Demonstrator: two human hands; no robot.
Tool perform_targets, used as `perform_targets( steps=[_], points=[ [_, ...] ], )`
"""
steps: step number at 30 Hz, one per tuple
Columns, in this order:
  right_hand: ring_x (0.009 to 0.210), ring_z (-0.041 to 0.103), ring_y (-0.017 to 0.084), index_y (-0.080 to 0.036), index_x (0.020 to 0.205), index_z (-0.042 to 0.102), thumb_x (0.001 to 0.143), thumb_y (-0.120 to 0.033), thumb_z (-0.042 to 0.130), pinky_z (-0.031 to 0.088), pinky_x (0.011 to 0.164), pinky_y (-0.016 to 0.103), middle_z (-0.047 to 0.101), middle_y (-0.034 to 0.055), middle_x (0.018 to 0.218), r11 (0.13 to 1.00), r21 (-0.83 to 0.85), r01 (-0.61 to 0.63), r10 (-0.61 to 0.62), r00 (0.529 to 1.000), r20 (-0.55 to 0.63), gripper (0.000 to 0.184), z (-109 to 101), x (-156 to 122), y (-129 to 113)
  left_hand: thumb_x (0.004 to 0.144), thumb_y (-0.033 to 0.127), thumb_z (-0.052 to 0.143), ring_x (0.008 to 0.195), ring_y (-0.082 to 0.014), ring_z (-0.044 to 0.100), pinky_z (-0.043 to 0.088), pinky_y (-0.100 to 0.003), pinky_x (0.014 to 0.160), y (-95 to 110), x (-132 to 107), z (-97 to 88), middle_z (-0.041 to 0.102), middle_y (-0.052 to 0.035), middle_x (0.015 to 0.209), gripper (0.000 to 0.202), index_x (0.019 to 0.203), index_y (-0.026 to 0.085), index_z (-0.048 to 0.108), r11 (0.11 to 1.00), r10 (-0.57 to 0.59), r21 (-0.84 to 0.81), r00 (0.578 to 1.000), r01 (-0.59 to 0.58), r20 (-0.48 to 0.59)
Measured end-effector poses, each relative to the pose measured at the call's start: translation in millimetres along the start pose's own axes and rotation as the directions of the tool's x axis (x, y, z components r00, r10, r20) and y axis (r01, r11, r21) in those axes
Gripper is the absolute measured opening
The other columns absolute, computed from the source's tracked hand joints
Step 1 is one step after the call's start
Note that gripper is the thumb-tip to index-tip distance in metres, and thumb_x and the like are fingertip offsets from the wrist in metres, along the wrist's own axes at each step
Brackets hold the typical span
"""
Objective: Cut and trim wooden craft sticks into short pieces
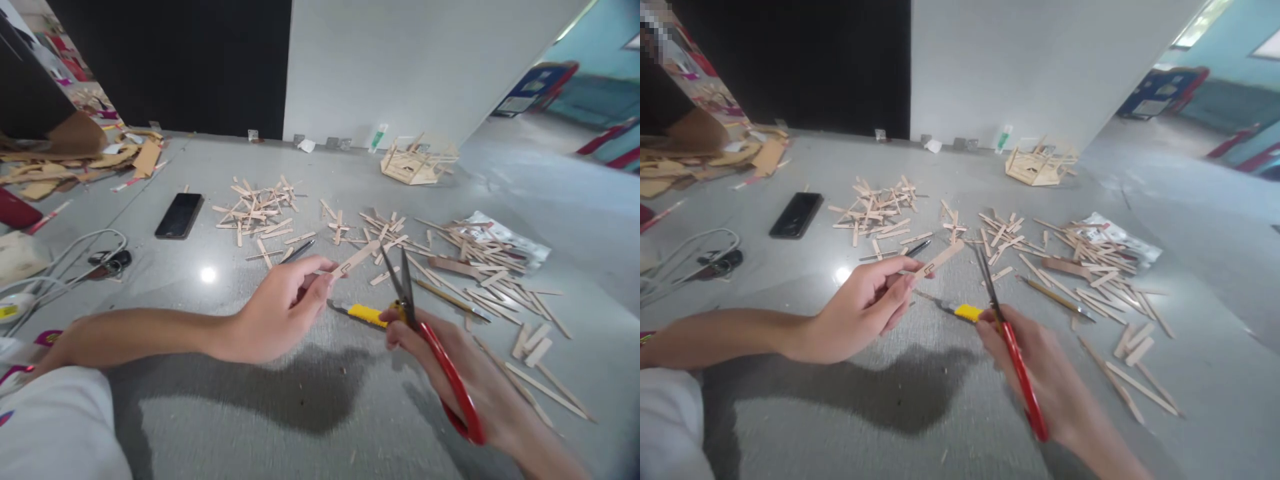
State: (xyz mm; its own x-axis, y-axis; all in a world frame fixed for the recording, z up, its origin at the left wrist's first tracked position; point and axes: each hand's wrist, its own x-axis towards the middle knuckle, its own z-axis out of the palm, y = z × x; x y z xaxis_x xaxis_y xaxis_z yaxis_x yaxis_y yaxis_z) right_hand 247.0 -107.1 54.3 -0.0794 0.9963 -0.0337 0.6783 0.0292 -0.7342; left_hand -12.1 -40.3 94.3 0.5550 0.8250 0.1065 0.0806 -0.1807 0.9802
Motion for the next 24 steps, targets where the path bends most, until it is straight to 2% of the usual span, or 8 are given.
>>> perform_targets(
  steps=[4, 8, 11, 16, 18, 21, 22, 24],
  points=[
    [0.048, 0.057, 0.023, -0.027, 0.068, 0.053, 0.099, -0.062, 0.052, 0.041, 0.049, 0.034, 0.061, 0.0033, 0.055, 0.931, -0.356, -0.085, 0.044, 0.992, -0.121, 0.047, -16, 19, 12, 0.111, 0.044, 0.047, 0.045, -0.0081, 0.038, 0.031, -0.021, 0.046, 1, -1, -0.8, 0.043, 0.0107, 0.057, 0.031, 0.118, 0.015, 0.056, 0.998, -0.015, -0.063, 0.999, 0.016, 0.029],
    [0.059, 0.066, 0.027, -0.027, 0.073, 0.057, 0.092, -0.042, 0.067, 0.043, 0.053, 0.035, 0.071, 0.0080, 0.067, 0.830, -0.536, -0.154, 0.095, 0.986, -0.137, 0.026, -14, 32, 29, 0.110, 0.044, 0.046, 0.045, -0.0075, 0.038, 0.030, -0.020, 0.045, 4, -2, -1.8, 0.044, 0.0104, 0.056, 0.031, 0.111, 0.015, 0.056, 0.996, -0.036, -0.073, 0.995, 0.043, 0.088],
    [0.078, 0.074, 0.032, -0.022, 0.084, 0.066, 0.088, -0.031, 0.068, 0.050, 0.064, 0.038, 0.077, 0.0135, 0.087, 0.807, -0.581, -0.104, 0.045, 0.992, -0.116, 0.010, -14, 38, 40, 0.110, 0.042, 0.047, 0.046, -0.0076, 0.039, 0.032, -0.020, 0.045, 8, -3, -1.7, 0.045, 0.0100, 0.056, 0.030, 0.108, 0.014, 0.057, 0.996, -0.068, -0.055, 0.988, 0.076, 0.139],
    [0.089, 0.076, 0.033, -0.020, 0.100, 0.074, 0.087, -0.027, 0.071, 0.058, 0.076, 0.043, 0.079, 0.0133, 0.101, 0.818, -0.571, 0.068, -0.152, 0.983, -0.101, 0.016, -21, 37, 28, 0.109, 0.042, 0.047, 0.045, -0.0073, 0.037, 0.030, -0.019, 0.044, 10, -5, -0.5, 0.043, 0.0103, 0.055, 0.030, 0.105, 0.015, 0.059, 0.994, -0.086, -0.048, 0.977, 0.097, 0.195],
    [0.091, 0.078, 0.031, -0.020, 0.110, 0.074, 0.096, -0.023, 0.061, 0.060, 0.078, 0.043, 0.080, 0.0129, 0.105, 0.822, -0.552, 0.142, -0.311, 0.924, -0.224, 0.019, -18, 30, 7, 0.109, 0.044, 0.049, 0.044, -0.0074, 0.038, 0.030, -0.019, 0.044, 8, -6, 0.5, 0.043, 0.0104, 0.054, 0.030, 0.103, 0.015, 0.059, 0.991, -0.102, -0.060, 0.971, 0.117, 0.217],
    [0.106, 0.077, 0.027, -0.023, 0.125, 0.070, 0.103, -0.014, 0.054, 0.061, 0.093, 0.041, 0.079, 0.0117, 0.114, 0.785, -0.524, 0.330, -0.575, 0.702, -0.419, 0.028, -6, 21, -23, 0.108, 0.045, 0.050, 0.043, -0.0079, 0.038, 0.031, -0.019, 0.044, 0, -4, 4.5, 0.042, 0.0105, 0.053, 0.031, 0.100, 0.016, 0.059, 0.985, -0.140, -0.067, 0.960, 0.161, 0.242],
    [0.108, 0.076, 0.026, -0.025, 0.126, 0.069, 0.102, -0.012, 0.056, 0.061, 0.095, 0.040, 0.078, 0.0115, 0.117, 0.739, -0.527, 0.420, -0.648, 0.655, -0.388, 0.030, -1, 19, -28, 0.108, 0.044, 0.049, 0.043, -0.0081, 0.038, 0.031, -0.020, 0.044, -5, -2, 6.5, 0.042, 0.0105, 0.052, 0.031, 0.099, 0.016, 0.059, 0.983, -0.148, -0.067, 0.958, 0.169, 0.245],
    [0.110, 0.076, 0.026, -0.025, 0.124, 0.070, 0.100, -0.009, 0.060, 0.062, 0.094, 0.040, 0.078, 0.0122, 0.120, 0.673, -0.487, 0.556, -0.723, 0.634, -0.276, 0.031, 10, 20, -30, 0.108, 0.043, 0.049, 0.042, -0.0087, 0.039, 0.033, -0.020, 0.045, -19, 1, 11.6, 0.042, 0.0103, 0.051, 0.030, 0.096, 0.017, 0.059, 0.982, -0.147, -0.077, 0.954, 0.172, 0.263]
  ],
)
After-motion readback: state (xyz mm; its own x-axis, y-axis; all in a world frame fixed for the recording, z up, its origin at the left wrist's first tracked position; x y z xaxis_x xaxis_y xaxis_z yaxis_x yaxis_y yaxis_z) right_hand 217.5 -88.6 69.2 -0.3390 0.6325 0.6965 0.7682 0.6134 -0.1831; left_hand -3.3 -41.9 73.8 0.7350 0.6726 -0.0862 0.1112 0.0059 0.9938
